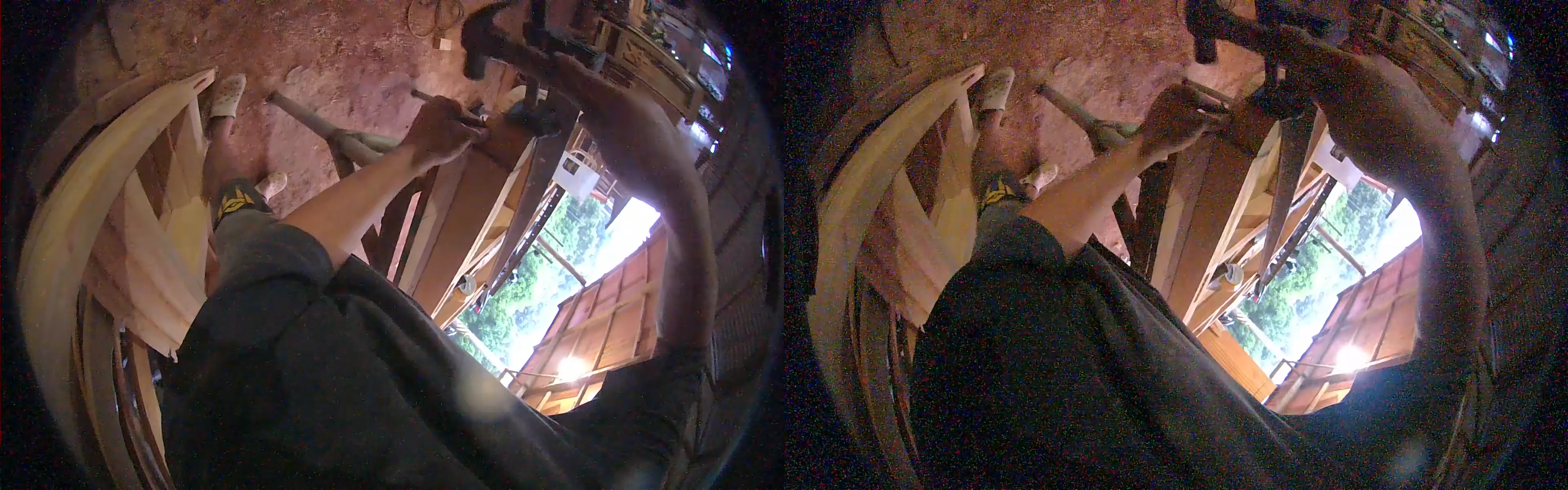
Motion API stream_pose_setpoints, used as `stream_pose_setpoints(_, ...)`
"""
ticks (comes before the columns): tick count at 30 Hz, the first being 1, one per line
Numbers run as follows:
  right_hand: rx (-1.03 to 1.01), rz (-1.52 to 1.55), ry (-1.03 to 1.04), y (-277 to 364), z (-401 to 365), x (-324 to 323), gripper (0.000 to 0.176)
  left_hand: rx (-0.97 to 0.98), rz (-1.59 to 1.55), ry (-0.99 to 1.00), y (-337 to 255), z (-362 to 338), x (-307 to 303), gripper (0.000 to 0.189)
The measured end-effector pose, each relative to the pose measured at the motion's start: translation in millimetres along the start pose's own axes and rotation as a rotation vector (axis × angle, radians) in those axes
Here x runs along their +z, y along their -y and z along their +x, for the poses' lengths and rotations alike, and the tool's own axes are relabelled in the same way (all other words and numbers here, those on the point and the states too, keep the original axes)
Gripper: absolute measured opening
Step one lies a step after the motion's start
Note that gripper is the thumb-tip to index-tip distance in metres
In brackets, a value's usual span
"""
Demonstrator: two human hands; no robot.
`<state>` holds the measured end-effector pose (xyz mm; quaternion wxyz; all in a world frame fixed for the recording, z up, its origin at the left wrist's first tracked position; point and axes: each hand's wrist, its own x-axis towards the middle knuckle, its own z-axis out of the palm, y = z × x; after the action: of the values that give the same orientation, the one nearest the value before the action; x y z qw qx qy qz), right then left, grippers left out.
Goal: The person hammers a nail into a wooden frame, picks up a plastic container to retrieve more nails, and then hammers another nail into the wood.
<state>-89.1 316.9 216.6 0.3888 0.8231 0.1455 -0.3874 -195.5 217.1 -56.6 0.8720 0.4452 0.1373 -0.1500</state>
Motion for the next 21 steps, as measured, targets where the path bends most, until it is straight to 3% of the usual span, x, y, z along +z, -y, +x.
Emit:
stream_pose_setpoints(2, -0.614, -0.355, -0.325, -24, 2, 9, 0.035, 0.023, -0.042, 0.011, -5, -5, -7, 0.029)
stream_pose_setpoints(3, -0.607, -0.359, -0.327, -23, -1, 8, 0.035, 0.041, -0.080, 0.020, -6, -6, -8, 0.029)
stream_pose_setpoints(6, 0.030, 0.285, 0.274, -11, -22, 4, 0.066, 0.142, -0.237, 0.001, 5, 0, -3, 0.028)
stream_pose_setpoints(7, 0.033, 0.280, 0.277, -9, -24, 5, 0.066, 0.141, -0.243, 0.001, 21, 9, 4, 0.028)
stream_pose_setpoints(9, -0.303, 0.272, 0.185, -9, -26, 15, 0.068, 0.108, -0.142, -0.036, 40, 23, 12, 0.027)
stream_pose_setpoints(10, -0.705, 0.090, -0.050, -30, -12, 33, 0.071, 0.107, -0.143, -0.032, 42, 24, 13, 0.027)
stream_pose_setpoints(11, -0.703, 0.090, -0.048, -18, -18, 24, 0.071, 0.181, -0.242, -0.008, 27, 17, 7, 0.027)
stream_pose_setpoints(13, -0.050, 0.391, 0.213, 12, -32, 2, 0.072, 0.254, -0.345, 0.015, 13, 8, 2, 0.027)
stream_pose_setpoints(16, 0.071, 0.343, 0.343, 31, -21, -7, 0.072, 0.155, -0.595, 0.050, 7, 4, 0, 0.026)
stream_pose_setpoints(17, 0.073, 0.341, 0.345, 22, 11, 18, 0.072, 0.124, -0.568, 0.051, 6, 3, -1, 0.023)
stream_pose_setpoints(19, 0.405, 0.587, 0.232, -4, 95, 88, 0.057, 0.095, -0.538, 0.052, 7, 4, -1, 0.021)
stream_pose_setpoints(21, 0.485, 0.571, 0.189, -3, 114, 99, 0.056, 0.191, -0.365, -0.028, 16, 10, 3, 0.019)
